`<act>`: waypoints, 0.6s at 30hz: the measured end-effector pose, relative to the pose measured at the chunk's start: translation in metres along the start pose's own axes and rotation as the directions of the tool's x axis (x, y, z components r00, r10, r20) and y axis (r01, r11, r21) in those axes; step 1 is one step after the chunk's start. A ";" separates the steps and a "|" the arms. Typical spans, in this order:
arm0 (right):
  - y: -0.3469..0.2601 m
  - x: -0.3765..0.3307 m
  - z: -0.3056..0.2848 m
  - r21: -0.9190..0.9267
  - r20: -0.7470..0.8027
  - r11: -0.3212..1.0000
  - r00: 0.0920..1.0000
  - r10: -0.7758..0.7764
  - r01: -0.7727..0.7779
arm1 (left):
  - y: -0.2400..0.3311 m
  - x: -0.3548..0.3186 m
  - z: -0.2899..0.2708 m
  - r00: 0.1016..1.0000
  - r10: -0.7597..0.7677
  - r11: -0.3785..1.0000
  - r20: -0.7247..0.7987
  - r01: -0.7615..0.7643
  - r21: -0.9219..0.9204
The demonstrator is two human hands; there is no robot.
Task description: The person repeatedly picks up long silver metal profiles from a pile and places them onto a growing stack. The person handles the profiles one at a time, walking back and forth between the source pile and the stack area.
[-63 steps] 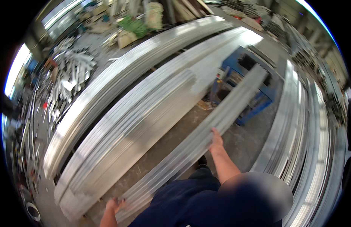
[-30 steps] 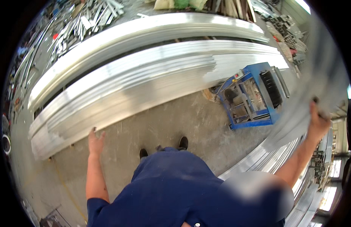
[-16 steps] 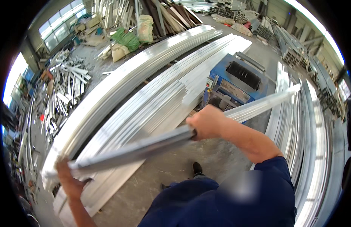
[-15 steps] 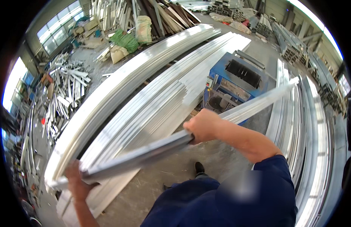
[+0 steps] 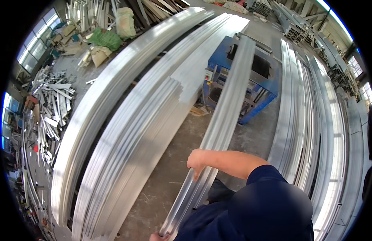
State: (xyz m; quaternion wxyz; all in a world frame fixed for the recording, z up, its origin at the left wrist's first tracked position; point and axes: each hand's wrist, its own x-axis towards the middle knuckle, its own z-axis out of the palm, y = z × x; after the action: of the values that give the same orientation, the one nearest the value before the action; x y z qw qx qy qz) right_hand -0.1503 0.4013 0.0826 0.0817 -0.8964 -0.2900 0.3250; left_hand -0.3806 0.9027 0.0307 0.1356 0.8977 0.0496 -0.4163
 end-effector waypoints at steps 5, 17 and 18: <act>0.112 -0.022 0.049 0.041 -0.718 0.972 0.670 0.190 -0.231 | 0.122 0.116 0.017 0.995 0.098 0.995 0.020 -0.099 0.019; 0.134 -0.194 0.141 0.926 -0.342 0.332 -0.021 0.940 -0.181 | 0.665 0.268 -0.047 0.901 0.432 0.892 -0.041 -0.433 -0.129; 0.129 -0.198 0.149 0.940 -0.310 0.304 -0.020 0.950 -0.153 | 0.689 0.276 -0.048 0.901 0.432 0.890 -0.043 -0.434 -0.141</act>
State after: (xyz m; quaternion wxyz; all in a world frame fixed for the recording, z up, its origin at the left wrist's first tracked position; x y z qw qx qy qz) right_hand -0.3070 0.1756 0.0295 0.3845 -0.8158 0.4052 -0.1498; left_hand -0.0270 0.2495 -0.0103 0.2907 0.8758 -0.1202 -0.3660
